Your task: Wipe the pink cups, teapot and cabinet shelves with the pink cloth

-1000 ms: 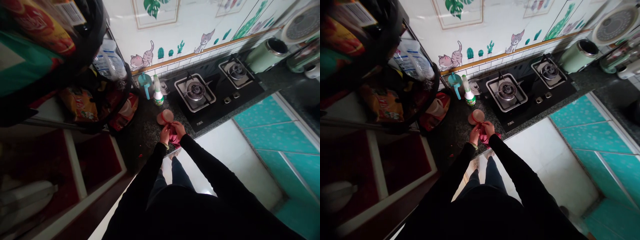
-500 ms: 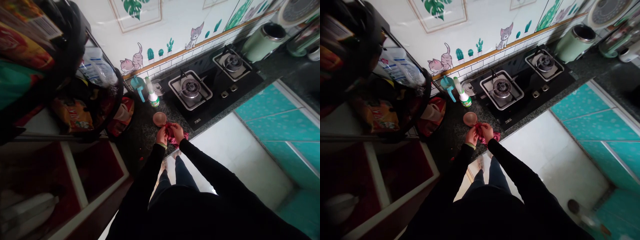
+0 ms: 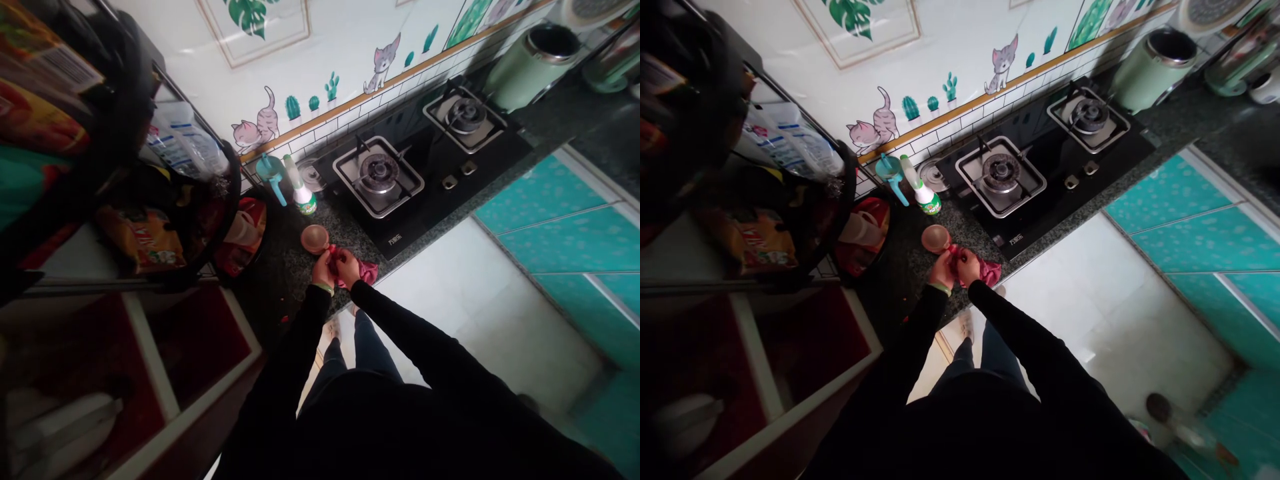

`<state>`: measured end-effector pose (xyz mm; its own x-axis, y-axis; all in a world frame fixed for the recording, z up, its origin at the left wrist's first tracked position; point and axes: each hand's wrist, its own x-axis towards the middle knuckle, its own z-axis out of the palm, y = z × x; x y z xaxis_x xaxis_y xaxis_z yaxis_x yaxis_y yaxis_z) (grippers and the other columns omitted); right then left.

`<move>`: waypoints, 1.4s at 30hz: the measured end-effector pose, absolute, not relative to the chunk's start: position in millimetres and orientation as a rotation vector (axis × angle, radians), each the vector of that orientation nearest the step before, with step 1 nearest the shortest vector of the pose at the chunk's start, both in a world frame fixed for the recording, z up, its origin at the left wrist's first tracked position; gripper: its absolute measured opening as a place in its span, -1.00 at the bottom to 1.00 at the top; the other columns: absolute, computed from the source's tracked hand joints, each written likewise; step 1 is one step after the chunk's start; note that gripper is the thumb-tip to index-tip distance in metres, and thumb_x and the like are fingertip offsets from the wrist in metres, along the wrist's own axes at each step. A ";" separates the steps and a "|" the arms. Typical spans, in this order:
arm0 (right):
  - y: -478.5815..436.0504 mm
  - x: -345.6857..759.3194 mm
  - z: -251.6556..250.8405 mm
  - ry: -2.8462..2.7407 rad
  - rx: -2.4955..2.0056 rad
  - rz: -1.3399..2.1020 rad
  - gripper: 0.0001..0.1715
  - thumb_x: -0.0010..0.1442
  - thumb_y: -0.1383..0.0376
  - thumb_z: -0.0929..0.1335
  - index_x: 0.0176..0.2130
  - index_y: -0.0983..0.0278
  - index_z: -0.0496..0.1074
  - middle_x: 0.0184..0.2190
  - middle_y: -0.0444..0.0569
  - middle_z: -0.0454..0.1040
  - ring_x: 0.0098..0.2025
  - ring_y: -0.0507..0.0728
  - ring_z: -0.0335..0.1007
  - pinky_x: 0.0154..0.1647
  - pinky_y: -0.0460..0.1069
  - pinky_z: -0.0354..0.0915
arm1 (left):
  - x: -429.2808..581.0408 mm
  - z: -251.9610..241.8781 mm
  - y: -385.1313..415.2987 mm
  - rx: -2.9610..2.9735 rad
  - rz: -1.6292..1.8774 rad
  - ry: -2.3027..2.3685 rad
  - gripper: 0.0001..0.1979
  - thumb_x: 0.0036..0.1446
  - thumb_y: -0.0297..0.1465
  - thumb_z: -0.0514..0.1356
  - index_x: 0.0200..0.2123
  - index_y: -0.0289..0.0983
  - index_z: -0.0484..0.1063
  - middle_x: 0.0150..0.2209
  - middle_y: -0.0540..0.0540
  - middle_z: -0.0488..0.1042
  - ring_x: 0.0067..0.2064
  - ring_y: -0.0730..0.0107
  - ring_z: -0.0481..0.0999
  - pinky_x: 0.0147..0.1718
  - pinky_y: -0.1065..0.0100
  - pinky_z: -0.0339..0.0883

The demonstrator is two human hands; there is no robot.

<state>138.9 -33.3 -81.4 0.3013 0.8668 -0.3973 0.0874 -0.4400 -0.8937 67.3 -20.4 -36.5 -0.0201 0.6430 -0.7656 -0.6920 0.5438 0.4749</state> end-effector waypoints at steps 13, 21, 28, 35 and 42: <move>-39.5 151.3 -30.7 -0.557 -1.543 1.080 -0.60 0.12 0.06 0.35 -0.12 0.24 0.43 -0.19 -0.03 0.55 -0.17 0.11 0.49 -0.03 -0.01 0.43 | 67.3 -39.7 -22.6 0.329 1.096 1.362 -0.80 0.22 -0.29 0.15 -0.33 -0.24 0.53 -0.27 -0.09 0.64 -0.14 0.33 0.61 -0.12 0.35 0.44; -28.0 185.4 42.1 -0.729 -1.384 0.920 -0.60 0.32 0.00 0.30 -0.05 0.23 0.43 -0.14 0.00 0.57 -0.13 0.14 0.51 0.00 0.05 0.45 | 43.5 -6.8 -35.0 0.579 1.146 1.372 -0.70 0.22 -0.19 0.27 -0.49 -0.23 0.41 -0.48 0.03 0.40 -0.35 0.46 0.42 -0.22 0.42 0.37; -30.7 183.0 69.0 -2.009 -1.153 0.574 -0.54 0.47 0.16 0.21 0.23 0.05 0.47 0.34 -0.12 0.39 0.42 0.24 0.16 0.50 0.26 -0.02 | 35.7 31.4 -38.9 0.999 1.058 1.212 -0.64 0.18 -0.28 0.34 -0.60 -0.25 0.38 -0.59 0.03 0.30 -0.48 0.47 0.24 -0.43 0.38 0.17; -13.0 182.5 75.5 -1.927 -1.325 0.492 -0.46 0.51 0.12 0.13 0.35 0.06 0.33 0.36 -0.11 0.36 0.38 0.25 0.15 0.42 0.23 0.05 | 20.0 59.6 -33.9 1.270 1.000 1.222 -0.59 0.15 -0.31 0.33 -0.69 -0.22 0.35 -0.64 0.05 0.29 -0.48 0.44 0.22 -0.43 0.36 0.11; 7.0 177.8 57.5 -1.623 -1.499 0.740 -0.49 0.48 0.12 0.11 0.01 0.24 0.53 -0.05 0.06 0.59 0.01 0.21 0.48 0.14 0.10 0.31 | 16.5 64.4 -46.9 1.318 1.019 1.280 -0.70 0.03 -0.45 0.34 -0.68 -0.19 0.38 -0.61 0.03 0.33 -0.44 0.37 0.23 -0.34 0.36 0.12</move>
